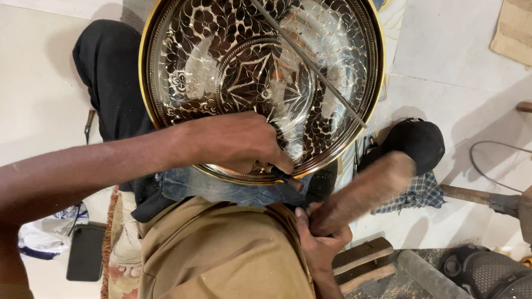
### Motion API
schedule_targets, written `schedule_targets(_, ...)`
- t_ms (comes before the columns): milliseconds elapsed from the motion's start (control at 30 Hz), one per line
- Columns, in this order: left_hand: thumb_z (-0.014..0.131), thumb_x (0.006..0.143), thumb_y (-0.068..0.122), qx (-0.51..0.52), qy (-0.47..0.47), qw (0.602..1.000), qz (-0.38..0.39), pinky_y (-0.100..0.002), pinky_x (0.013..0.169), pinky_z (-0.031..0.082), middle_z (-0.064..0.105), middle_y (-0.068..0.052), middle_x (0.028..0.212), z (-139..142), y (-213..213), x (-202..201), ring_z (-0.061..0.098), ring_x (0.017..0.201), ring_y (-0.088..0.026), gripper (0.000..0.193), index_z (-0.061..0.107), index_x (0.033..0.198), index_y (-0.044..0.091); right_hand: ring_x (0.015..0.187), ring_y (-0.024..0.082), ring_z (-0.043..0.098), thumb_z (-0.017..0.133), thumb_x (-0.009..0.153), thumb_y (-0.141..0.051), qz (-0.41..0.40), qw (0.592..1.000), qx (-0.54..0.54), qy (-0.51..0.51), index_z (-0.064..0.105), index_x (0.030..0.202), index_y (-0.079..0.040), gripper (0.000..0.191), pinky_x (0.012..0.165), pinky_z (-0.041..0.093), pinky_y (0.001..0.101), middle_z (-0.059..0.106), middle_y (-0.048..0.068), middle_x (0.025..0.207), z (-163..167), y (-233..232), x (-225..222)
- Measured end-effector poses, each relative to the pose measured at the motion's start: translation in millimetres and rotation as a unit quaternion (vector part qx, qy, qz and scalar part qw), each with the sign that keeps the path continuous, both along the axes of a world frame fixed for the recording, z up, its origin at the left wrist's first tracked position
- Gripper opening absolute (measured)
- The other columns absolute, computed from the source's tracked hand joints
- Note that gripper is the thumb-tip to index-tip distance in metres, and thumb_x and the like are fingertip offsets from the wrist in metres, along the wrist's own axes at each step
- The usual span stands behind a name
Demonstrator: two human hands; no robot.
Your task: The person sits on the floor and uses a wooden mallet to repeatedly strike a chisel placed on a large ornate metal plate. The person holds the chisel with the left hand and strikes it with the mallet in the right hand, working on the decorative patterns of the plate.
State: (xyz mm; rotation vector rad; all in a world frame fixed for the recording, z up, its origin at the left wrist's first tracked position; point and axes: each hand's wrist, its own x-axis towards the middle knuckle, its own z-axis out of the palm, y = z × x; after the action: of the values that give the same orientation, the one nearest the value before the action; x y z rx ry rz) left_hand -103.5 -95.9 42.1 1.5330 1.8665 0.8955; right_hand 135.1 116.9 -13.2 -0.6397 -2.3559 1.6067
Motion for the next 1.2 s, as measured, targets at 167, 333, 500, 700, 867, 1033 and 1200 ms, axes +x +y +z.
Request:
schedule_targets(167, 0.066, 0.071, -0.004, 0.034, 0.033, 0.999, 0.006, -0.046, 0.049, 0.044, 0.062, -0.011, 0.058, 0.5, 1.3, -2.1, 0.06, 0.054, -0.028, 0.034, 0.071, 0.101, 0.011, 0.072, 0.009, 0.065, 0.081, 0.078, 0.001, 0.008, 0.996, 0.09, 0.0, 0.07, 0.094, 0.004, 0.02, 0.066, 0.053, 0.0258, 0.072, 0.005, 0.082, -11.6, 1.9, 1.6)
schedule_targets(333, 0.062, 0.068, -0.009, -0.02, 0.028, 0.999, 0.014, -0.044, 0.045, 0.045, 0.062, -0.009, 0.058, -1.9, 0.0, 1.4, 0.059, 0.052, -0.026, 0.054, 0.071, 0.114, 0.018, 0.067, 0.01, 0.062, 0.082, 0.082, 0.003, 0.002, 0.999, 0.05, -0.022, 0.072, 0.085, 0.001, 0.012, 0.062, 0.051, 0.0277, 0.069, 0.004, 0.076, -12.8, -1.9, 2.3)
schedule_targets(500, 0.063, 0.069, -0.009, -0.041, -0.013, 0.999, 0.015, -0.046, 0.043, 0.046, 0.064, -0.008, 0.055, -7.7, 0.5, 2.5, 0.061, 0.048, -0.024, 0.052, 0.073, 0.111, 0.018, 0.069, 0.01, 0.061, 0.082, 0.081, 0.002, -0.03, 0.997, 0.068, -0.018, 0.067, 0.09, 0.0, 0.018, 0.064, 0.05, 0.0272, 0.067, 0.002, 0.079, -1.0, -1.7, 0.6)
schedule_targets(700, 0.066, 0.064, -0.009, 0.013, 0.03, 0.999, 0.033, -0.049, 0.047, 0.045, 0.065, -0.011, 0.06, -6.6, -1.1, 2.9, 0.061, 0.054, -0.031, 0.051, 0.073, 0.109, 0.013, 0.068, 0.008, 0.063, 0.08, 0.074, 0.002, -0.013, 0.992, 0.029, -0.124, 0.068, 0.095, -0.002, 0.024, 0.062, 0.051, 0.0261, 0.07, 0.002, 0.078, 7.6, 2.4, -6.3)
schedule_targets(867, 0.066, 0.065, -0.008, -0.022, 0.048, 0.998, 0.029, -0.049, 0.046, 0.047, 0.063, -0.013, 0.056, -1.7, -0.8, 4.9, 0.062, 0.052, -0.033, 0.058, 0.068, 0.119, 0.013, 0.066, 0.009, 0.062, 0.083, 0.075, 0.002, 0.001, 0.994, 0.015, -0.104, 0.069, 0.089, -0.001, 0.02, 0.062, 0.051, 0.0255, 0.068, 0.003, 0.076, 11.3, 1.9, -5.7)
schedule_targets(1033, 0.064, 0.066, -0.01, -0.011, 0.033, 0.999, 0.029, -0.045, 0.044, 0.046, 0.062, -0.01, 0.056, 1.5, -2.2, 3.6, 0.06, 0.05, -0.026, 0.059, 0.069, 0.12, 0.013, 0.069, 0.009, 0.059, 0.084, 0.078, 0.002, -0.018, 1.0, -0.005, -0.02, 0.069, 0.089, 0.001, 0.018, 0.063, 0.048, 0.0248, 0.065, 0.003, 0.08, 25.2, -3.1, -4.4)
schedule_targets(1200, 0.062, 0.068, -0.012, -0.031, 0.046, 0.998, 0.026, -0.042, 0.042, 0.045, 0.06, -0.01, 0.053, 1.8, 0.1, 4.8, 0.057, 0.045, -0.025, 0.068, 0.068, 0.129, 0.017, 0.062, 0.011, 0.06, 0.078, 0.072, 0.006, 0.004, 0.996, 0.021, -0.083, 0.065, 0.097, -0.001, 0.028, 0.057, 0.051, 0.0269, 0.066, 0.005, 0.072, 29.5, 1.2, -13.0)
